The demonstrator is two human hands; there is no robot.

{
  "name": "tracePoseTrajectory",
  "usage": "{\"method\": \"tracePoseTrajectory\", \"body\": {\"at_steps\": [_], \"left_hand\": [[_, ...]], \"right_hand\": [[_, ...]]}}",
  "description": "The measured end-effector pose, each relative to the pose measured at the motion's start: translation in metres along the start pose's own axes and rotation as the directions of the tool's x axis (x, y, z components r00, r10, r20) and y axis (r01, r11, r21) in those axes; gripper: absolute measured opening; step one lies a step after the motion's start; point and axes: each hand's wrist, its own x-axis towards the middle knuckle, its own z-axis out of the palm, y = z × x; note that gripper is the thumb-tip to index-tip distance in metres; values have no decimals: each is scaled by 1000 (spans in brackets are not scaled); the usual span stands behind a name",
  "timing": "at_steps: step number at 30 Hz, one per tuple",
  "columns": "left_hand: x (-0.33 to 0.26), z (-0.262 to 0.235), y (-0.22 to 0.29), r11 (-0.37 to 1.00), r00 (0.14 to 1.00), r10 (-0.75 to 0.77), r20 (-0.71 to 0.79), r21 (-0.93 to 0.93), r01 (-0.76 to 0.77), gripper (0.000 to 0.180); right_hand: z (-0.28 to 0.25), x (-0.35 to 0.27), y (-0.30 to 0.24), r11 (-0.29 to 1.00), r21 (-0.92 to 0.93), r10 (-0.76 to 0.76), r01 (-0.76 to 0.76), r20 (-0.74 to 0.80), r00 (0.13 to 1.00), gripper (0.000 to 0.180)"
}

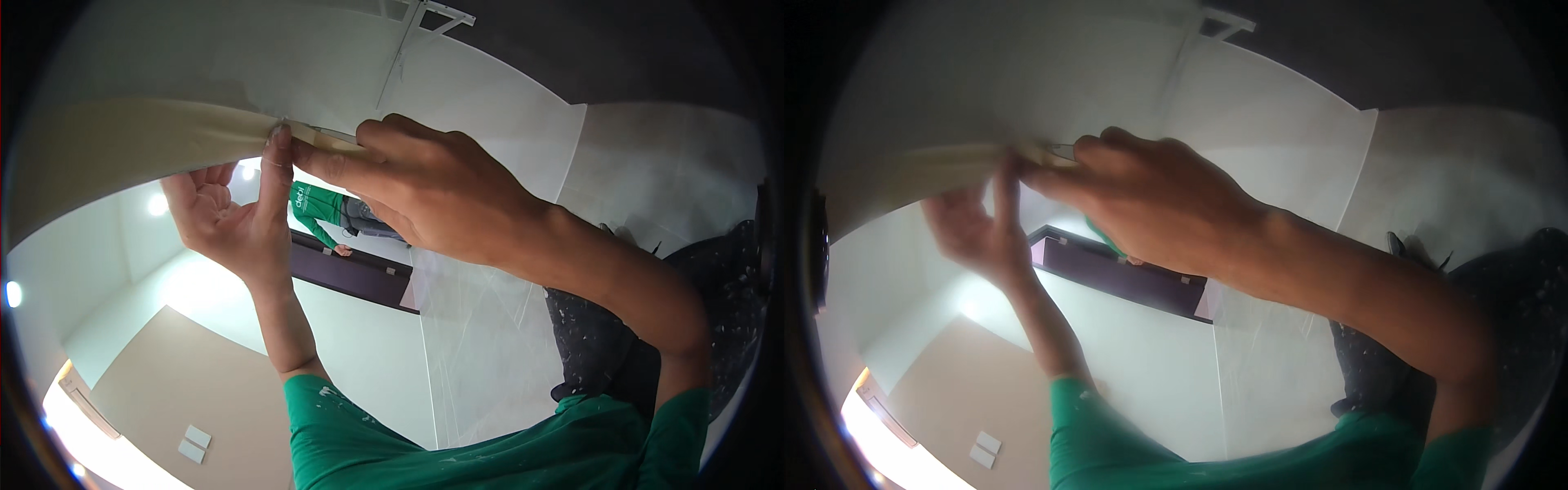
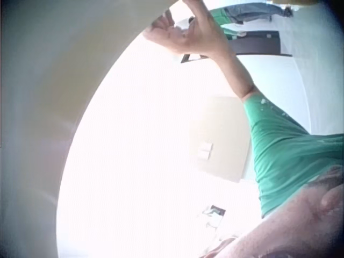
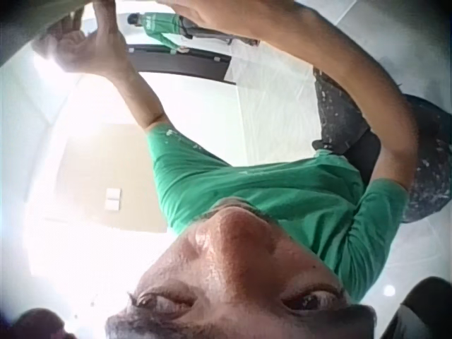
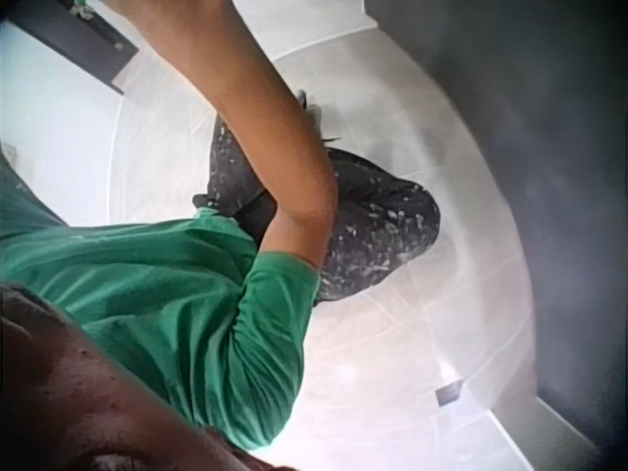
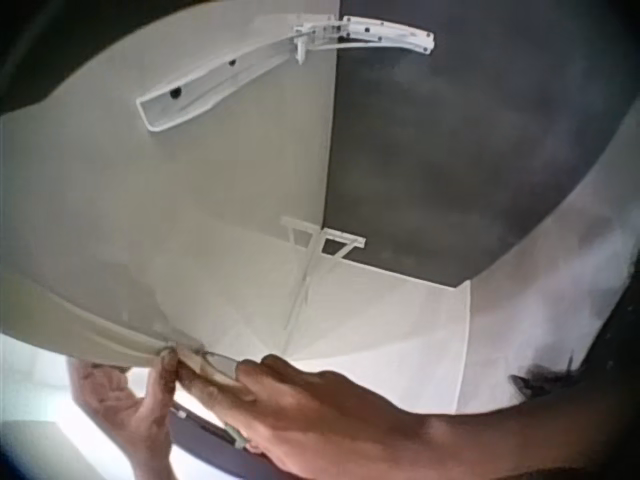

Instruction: The person applies masking tape to the underside edge of a white counter, pressing it down by hand while sitting on the floor.

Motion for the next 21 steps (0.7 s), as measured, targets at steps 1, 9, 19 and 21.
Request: {"method": "tracePoseTrajectory", "body": {"at_steps": [1,9,19,21], "left_hand": [[-3,0,-3,999,999,-39,12,3,39,58],[7,2,7,999,1000,5,21,43,-6,44],[8,-2,0,997,1000,16,-4,74,-16,43],[8,-3,0,995,1000,-14,-16,94,15,45]], "right_hand": [[2,-2,2,1000,-4,-6,6,-12,1000,63],[4,-5,3,990,138,31,-21,-68,997,59],[0,-17,10,980,-23,-195,196,-284,939,61],[4,-19,13,967,-70,-252,243,-364,897,64]]}}
